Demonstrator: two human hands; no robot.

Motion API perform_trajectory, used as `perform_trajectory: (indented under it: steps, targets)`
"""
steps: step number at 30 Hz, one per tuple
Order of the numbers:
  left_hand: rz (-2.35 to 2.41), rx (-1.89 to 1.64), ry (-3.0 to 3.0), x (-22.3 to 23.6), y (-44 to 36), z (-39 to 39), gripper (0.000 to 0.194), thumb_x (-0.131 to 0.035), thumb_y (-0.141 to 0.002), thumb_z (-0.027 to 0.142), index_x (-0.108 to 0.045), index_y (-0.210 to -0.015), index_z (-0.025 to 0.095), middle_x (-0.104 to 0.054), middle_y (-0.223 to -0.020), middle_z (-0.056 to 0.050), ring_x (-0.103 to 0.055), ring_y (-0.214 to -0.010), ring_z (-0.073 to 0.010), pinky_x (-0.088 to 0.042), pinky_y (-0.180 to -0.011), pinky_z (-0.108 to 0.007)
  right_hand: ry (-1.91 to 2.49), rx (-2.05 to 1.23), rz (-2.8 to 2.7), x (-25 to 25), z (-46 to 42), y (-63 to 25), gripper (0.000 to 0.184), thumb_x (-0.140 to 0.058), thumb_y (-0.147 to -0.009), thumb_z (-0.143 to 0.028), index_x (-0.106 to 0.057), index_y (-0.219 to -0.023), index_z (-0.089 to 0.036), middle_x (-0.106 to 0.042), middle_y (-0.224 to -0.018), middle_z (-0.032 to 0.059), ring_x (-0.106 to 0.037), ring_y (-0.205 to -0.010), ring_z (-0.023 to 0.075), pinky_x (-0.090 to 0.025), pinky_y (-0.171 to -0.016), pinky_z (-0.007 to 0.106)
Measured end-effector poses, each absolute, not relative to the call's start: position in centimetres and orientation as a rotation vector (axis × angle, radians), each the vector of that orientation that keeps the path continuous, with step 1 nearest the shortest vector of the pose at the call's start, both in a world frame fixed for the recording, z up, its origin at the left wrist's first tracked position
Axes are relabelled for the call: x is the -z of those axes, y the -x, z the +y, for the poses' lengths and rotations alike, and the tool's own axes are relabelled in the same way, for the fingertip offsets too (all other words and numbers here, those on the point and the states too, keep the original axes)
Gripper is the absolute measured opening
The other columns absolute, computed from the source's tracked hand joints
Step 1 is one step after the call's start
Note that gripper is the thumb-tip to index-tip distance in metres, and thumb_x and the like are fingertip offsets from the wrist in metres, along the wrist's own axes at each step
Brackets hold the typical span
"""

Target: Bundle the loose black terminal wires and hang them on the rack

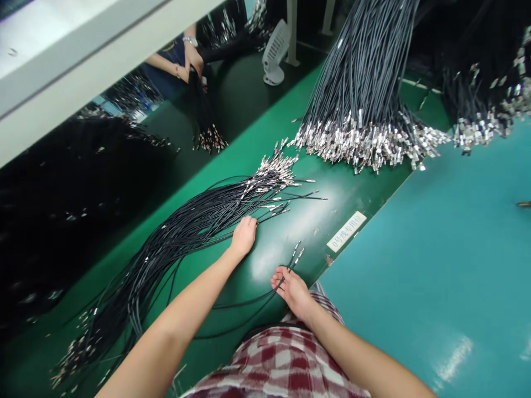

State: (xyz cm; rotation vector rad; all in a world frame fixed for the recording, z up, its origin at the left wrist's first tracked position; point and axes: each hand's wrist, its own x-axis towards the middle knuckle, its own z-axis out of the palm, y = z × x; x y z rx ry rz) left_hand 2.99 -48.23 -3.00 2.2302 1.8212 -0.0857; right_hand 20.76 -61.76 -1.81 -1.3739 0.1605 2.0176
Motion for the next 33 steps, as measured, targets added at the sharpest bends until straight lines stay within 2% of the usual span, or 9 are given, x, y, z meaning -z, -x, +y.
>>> perform_trajectory:
  steps: [6, 12, 14, 16, 19, 21, 24, 27, 33]
  targets:
    - [1.627, -0.278, -2.08, 0.8, -5.1, -55.2, 0.019, -0.04, -0.097, 0.016, -0.058, -0.094, 0.017, -0.062, -0.091, -0.008, -0.058, -0.089, -0.0216, -0.048, -0.084, -0.035, 1.186, -1.955, 0.139, 1.2, -60.4, -20.1, 0.046, -0.086, -0.063, -0.043, -0.069, -0.1, -0.021, -0.036, -0.052, -0.0092, -0.03, -0.046, 0.0068, -0.033, -0.048, 0.021]
    - [1.384, -0.435, -1.747, -0.8, -7.3, -60.9, 0.023, -0.047, -0.095, 0.023, -0.066, -0.085, 0.019, -0.063, -0.084, -0.004, -0.06, -0.076, -0.0158, -0.049, -0.075, -0.028, 1.368, -1.919, -0.037, 1.4, -61.3, -19.8, 0.045, -0.088, -0.055, -0.052, -0.071, -0.079, -0.018, -0.063, -0.073, -0.0005, -0.051, -0.063, 0.0112, -0.041, -0.056, 0.023]
    - [1.45, -0.44, -1.837, -0.5, -5.7, -58.3, 0.025, -0.049, -0.095, 0.027, -0.066, -0.079, 0.018, -0.063, -0.083, -0.005, -0.06, -0.082, -0.018, -0.048, -0.08, -0.03, 1.389, -1.86, -0.036, 1.3, -61.0, -19.8, 0.038, -0.087, -0.06, -0.047, -0.071, -0.08, -0.019, -0.067, -0.08, 0.0002, -0.056, -0.071, 0.0128, -0.045, -0.061, 0.023]
    - [1.655, -0.4, -1.964, 0.1, -3.4, -54.6, 0.015, -0.051, -0.094, 0.023, -0.065, -0.091, 0.017, -0.064, -0.095, -0.009, -0.057, -0.096, -0.0229, -0.046, -0.088, -0.036, 1.368, -1.809, 0.068, 1.1, -60.3, -19.8, 0.026, -0.082, -0.07, -0.04, -0.069, -0.076, -0.019, -0.069, -0.087, 0.0024, -0.061, -0.083, 0.0154, -0.049, -0.072, 0.025]
    - [1.868, -0.153, -2.044, 1.2, -0.6, -50.5, 0.014, -0.05, -0.092, 0.015, -0.059, -0.102, 0.014, -0.061, -0.107, -0.015, -0.054, -0.105, -0.0282, -0.044, -0.09, -0.042, 1.326, -1.801, 0.307, 1.0, -59.1, -19.7, 0.024, -0.072, -0.083, -0.03, -0.062, -0.065, -0.017, -0.069, -0.078, 0.0061, -0.065, -0.086, 0.0187, -0.053, -0.082, 0.032]
    - [1.837, -0.031, -2.07, 1.7, 0.2, -50.0, 0.01, -0.048, -0.092, 0.014, -0.058, -0.096, 0.015, -0.061, -0.102, -0.014, -0.056, -0.099, -0.0274, -0.045, -0.087, -0.041, 1.307, -1.813, 0.389, 1.2, -58.9, -19.8, 0.025, -0.067, -0.087, -0.028, -0.06, -0.065, -0.017, -0.061, -0.064, 0.0028, -0.062, -0.07, 0.0153, -0.054, -0.076, 0.031]
    - [1.684, -0.052, -2.063, 1.9, 0.6, -52.3, 0.01, -0.044, -0.094, 0.016, -0.054, -0.092, 0.018, -0.06, -0.097, -0.009, -0.057, -0.083, -0.0216, -0.046, -0.077, -0.034, 1.239, -1.851, 0.381, 1.8, -59.3, -20.2, 0.026, -0.073, -0.083, -0.032, -0.059, -0.068, -0.017, -0.039, -0.049, -0.0069, -0.04, -0.046, 0.0068, -0.049, -0.057, 0.023]
    - [1.579, -0.252, -1.946, 1.3, 0.9, -55.3, 0.012, -0.038, -0.097, 0.018, -0.049, -0.092, 0.02, -0.057, -0.091, -0.006, -0.055, -0.076, -0.0185, -0.046, -0.072, -0.031, 1.166, -1.91, 0.297, 2.1, -59.7, -20.7, 0.032, -0.085, -0.069, -0.038, -0.062, -0.076, -0.016, -0.025, -0.048, -0.0114, -0.022, -0.042, 0.0037, -0.035, -0.045, 0.018]
    - [1.569, -0.649, -1.667, -0.5, -0.2, -57.3, 0.012, -0.045, -0.094, 0.024, -0.055, -0.099, 0.02, -0.057, -0.085, -0.003, -0.057, -0.08, -0.0172, -0.047, -0.077, -0.029, 1.15, -1.96, 0.183, 1.7, -59.2, -20.6, 0.052, -0.09, -0.058, -0.038, -0.068, -0.1, -0.015, -0.019, -0.049, -0.0131, -0.017, -0.044, 0.0038, -0.028, -0.043, 0.017]
